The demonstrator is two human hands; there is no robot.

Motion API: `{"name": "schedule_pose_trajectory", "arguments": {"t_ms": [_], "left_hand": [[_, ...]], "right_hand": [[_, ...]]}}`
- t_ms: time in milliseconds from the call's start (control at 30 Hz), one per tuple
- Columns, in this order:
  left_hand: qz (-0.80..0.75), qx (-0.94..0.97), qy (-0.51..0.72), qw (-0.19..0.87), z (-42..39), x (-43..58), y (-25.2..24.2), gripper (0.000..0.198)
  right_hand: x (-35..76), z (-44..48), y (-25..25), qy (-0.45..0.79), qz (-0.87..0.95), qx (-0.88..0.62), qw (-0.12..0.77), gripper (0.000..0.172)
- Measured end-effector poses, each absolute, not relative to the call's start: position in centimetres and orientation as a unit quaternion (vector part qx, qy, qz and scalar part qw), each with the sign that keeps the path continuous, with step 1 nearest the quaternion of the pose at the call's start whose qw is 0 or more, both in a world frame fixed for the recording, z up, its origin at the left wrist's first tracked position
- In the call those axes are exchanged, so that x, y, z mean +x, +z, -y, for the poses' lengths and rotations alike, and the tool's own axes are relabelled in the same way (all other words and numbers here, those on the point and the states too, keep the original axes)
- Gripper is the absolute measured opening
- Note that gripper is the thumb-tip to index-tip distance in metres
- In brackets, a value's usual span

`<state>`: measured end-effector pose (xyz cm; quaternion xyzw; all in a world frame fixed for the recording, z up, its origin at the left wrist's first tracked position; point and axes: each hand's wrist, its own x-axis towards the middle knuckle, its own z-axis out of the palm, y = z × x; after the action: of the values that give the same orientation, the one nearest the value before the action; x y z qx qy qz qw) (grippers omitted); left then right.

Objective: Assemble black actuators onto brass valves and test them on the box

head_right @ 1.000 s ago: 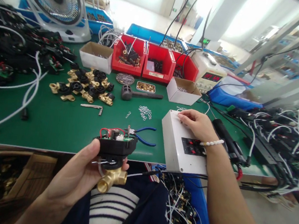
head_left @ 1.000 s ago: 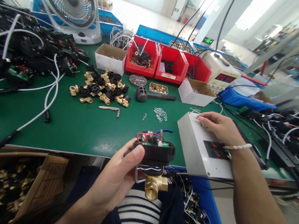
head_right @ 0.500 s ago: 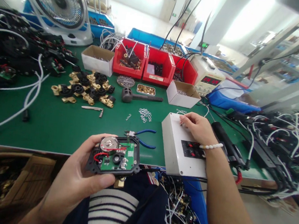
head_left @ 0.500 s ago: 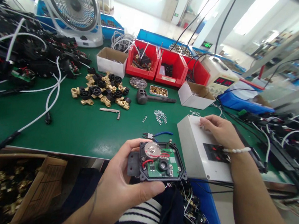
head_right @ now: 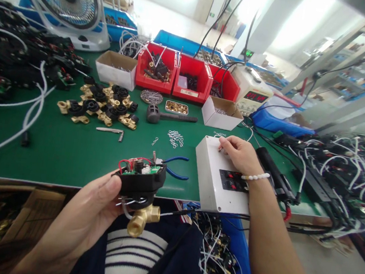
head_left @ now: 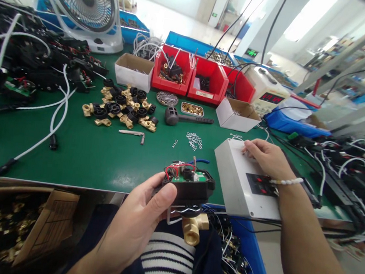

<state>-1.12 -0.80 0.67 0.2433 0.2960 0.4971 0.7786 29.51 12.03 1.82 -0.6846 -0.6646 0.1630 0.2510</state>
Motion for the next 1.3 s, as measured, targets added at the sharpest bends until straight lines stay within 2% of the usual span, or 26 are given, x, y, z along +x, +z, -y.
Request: {"name": "schedule_pose_trajectory", "arguments": {"t_ms": [633,933,1300], "left_hand": [[-0.304,0.23,0.511,0.771,0.61,-1.12,0.67,0.038],[-0.308,0.222,0.505,0.775,0.68,-1.19,0.81,0.046],[-0.286,0.198,0.489,0.8,0.39,-1.26,0.43,0.036]], "right_hand": [[29.46,-12.04,1.87,0.174,0.661,-0.685,0.251,0.042],[29.28,-12.0,1.97,0.173,0.655,-0.692,0.25,0.036],[29.37,-12.02,1.82,0.16,0.668,-0.681,0.254,0.045]]}}
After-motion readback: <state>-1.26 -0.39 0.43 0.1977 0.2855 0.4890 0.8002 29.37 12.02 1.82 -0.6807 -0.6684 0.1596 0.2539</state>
